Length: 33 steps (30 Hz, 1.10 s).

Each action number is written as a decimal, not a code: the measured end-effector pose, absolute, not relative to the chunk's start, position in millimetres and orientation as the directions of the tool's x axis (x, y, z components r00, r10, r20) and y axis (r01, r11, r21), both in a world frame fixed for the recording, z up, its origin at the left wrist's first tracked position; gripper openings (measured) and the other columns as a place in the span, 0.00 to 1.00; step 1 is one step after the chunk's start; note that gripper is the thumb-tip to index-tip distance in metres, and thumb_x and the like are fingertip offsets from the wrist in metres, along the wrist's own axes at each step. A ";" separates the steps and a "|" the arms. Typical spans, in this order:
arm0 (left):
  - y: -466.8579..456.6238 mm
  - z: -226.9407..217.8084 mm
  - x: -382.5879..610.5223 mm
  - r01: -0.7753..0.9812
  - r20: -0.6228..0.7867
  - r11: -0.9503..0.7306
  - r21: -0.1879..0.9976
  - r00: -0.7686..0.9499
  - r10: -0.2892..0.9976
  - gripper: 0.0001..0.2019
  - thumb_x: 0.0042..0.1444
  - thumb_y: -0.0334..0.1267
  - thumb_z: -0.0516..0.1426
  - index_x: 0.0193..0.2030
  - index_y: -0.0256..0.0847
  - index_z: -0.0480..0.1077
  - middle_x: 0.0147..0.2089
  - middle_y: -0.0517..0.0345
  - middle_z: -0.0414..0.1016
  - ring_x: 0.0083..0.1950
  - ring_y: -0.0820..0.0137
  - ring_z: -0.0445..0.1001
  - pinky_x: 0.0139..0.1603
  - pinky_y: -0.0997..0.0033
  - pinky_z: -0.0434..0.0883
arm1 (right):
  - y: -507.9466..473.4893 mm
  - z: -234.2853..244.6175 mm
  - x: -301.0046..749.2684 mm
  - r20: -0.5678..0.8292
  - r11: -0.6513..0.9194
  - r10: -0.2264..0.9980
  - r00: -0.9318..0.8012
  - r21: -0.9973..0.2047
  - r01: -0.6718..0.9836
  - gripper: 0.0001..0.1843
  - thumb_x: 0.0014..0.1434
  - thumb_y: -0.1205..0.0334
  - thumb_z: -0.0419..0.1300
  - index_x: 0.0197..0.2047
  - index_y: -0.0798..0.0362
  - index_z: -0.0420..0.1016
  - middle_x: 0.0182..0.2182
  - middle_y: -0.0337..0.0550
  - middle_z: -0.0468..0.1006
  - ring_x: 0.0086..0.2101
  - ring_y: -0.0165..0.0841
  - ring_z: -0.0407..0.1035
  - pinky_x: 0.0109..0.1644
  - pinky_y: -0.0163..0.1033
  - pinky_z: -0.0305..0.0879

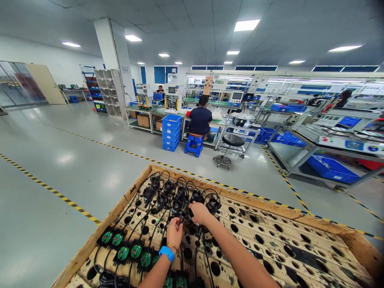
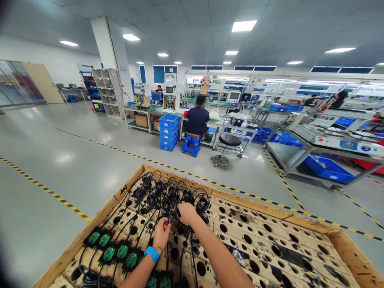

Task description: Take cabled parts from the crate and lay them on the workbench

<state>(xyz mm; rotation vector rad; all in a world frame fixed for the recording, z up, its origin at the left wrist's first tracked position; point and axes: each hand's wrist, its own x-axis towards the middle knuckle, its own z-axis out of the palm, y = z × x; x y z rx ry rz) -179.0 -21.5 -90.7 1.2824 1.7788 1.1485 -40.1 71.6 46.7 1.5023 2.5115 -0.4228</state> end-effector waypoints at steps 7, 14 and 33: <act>-33.6 -72.0 -164.8 0.598 0.043 0.113 0.793 -0.241 0.970 0.26 0.60 0.31 0.47 0.66 0.34 0.62 0.61 0.39 0.68 0.56 0.63 0.74 0.57 0.62 0.73 | 69.5 33.9 -12.0 -0.215 0.520 0.764 -0.608 -0.352 0.778 0.39 0.46 0.83 0.54 0.63 0.55 0.66 0.61 0.52 0.73 0.60 0.41 0.67 0.65 0.42 0.61; 20.7 -13.3 -147.1 0.780 0.076 -0.264 0.568 0.269 0.960 0.43 0.50 0.28 0.54 0.75 0.34 0.47 0.77 0.45 0.52 0.78 0.55 0.49 0.79 0.48 0.48 | 69.8 27.5 11.0 -0.105 0.392 0.882 -0.459 -0.379 0.839 0.38 0.51 0.82 0.49 0.66 0.58 0.60 0.63 0.51 0.70 0.59 0.30 0.67 0.63 0.32 0.61; -14.9 -48.3 -178.0 0.725 -0.032 0.139 0.675 -0.159 0.987 0.11 0.58 0.35 0.52 0.43 0.38 0.73 0.46 0.47 0.75 0.52 0.60 0.72 0.56 0.59 0.69 | 32.6 45.4 -31.1 0.027 0.180 0.983 -0.184 -0.381 0.907 0.19 0.60 0.70 0.49 0.51 0.52 0.75 0.47 0.47 0.78 0.49 0.37 0.71 0.55 0.37 0.64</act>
